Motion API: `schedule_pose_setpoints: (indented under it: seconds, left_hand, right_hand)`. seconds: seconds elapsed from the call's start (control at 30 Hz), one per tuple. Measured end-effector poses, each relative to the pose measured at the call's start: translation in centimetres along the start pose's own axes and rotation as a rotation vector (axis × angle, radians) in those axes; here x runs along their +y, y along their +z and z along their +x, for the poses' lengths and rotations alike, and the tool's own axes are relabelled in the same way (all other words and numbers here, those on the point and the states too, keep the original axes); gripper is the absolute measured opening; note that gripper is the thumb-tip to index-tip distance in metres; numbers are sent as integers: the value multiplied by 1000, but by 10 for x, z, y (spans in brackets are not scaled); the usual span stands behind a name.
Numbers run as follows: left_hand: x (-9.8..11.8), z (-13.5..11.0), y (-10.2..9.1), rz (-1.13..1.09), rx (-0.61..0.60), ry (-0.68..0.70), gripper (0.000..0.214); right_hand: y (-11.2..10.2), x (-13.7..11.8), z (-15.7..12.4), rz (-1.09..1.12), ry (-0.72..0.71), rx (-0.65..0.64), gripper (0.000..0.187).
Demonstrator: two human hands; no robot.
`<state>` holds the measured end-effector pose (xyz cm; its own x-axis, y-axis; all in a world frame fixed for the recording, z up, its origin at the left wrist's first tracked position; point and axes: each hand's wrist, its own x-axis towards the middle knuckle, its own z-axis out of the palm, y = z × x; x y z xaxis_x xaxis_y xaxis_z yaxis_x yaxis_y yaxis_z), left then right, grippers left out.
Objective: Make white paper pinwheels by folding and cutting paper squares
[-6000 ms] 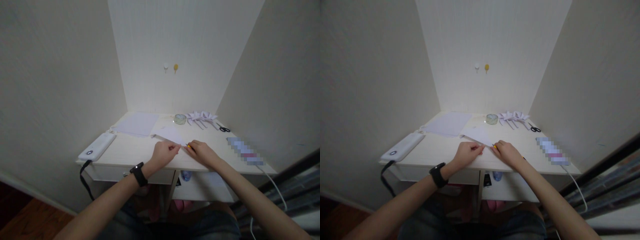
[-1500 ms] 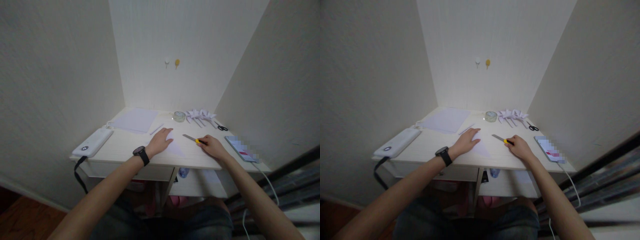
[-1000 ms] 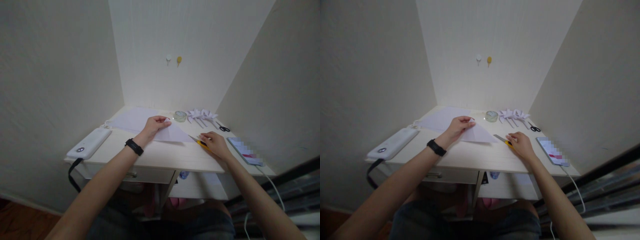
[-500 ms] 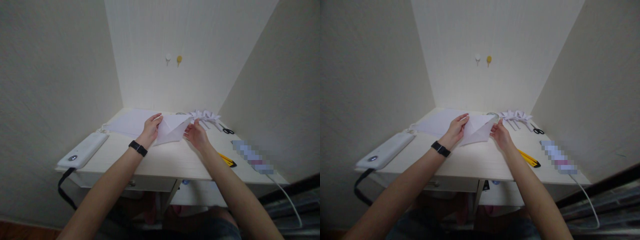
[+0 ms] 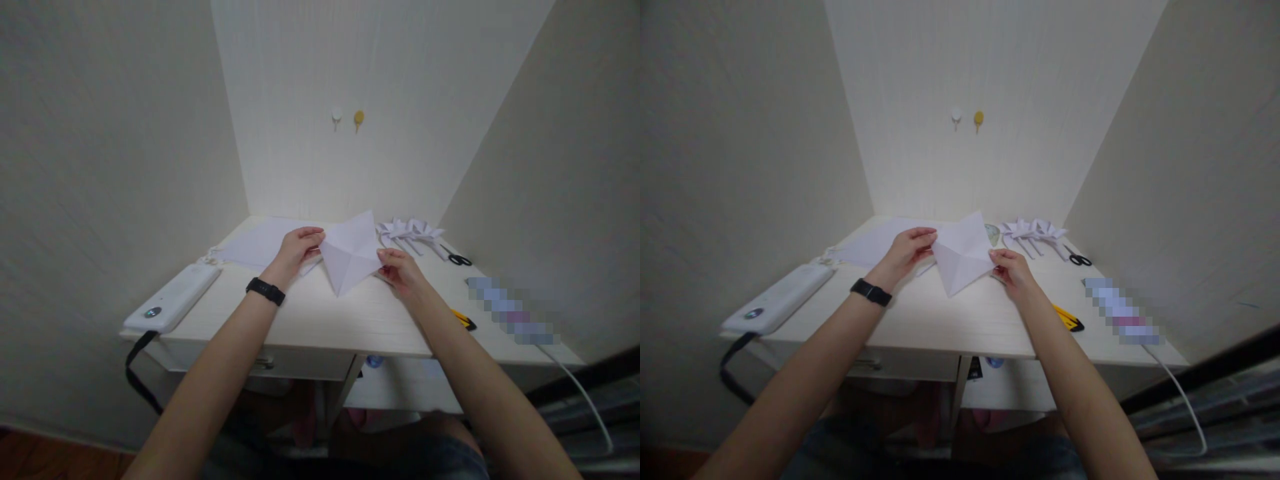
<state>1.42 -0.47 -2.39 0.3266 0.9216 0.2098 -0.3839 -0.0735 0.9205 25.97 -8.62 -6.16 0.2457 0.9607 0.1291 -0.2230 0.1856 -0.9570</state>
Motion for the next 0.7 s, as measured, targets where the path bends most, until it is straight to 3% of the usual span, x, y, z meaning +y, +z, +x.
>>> schedule_pose_setpoints:
  seconds: [0.13,0.3,0.43,0.53,0.7]
  left_hand:
    - [9,1,-20,382,-92,59,25]
    - [5,3,-30,612,-164,64,23]
    - [3,0,-26,696,-145,113,25]
    - [6,-2,-24,703,-149,102,25]
    - [10,-5,-18,697,-89,209,25]
  right_hand:
    - [-7,-3,2,-105,-66,60,32]
    - [-6,-4,-1,-152,-31,66,35]
    - [-3,-6,-3,-51,-34,47,36]
    - [0,-7,-4,3,-104,44,38]
    - [3,-9,-7,42,-210,72,39]
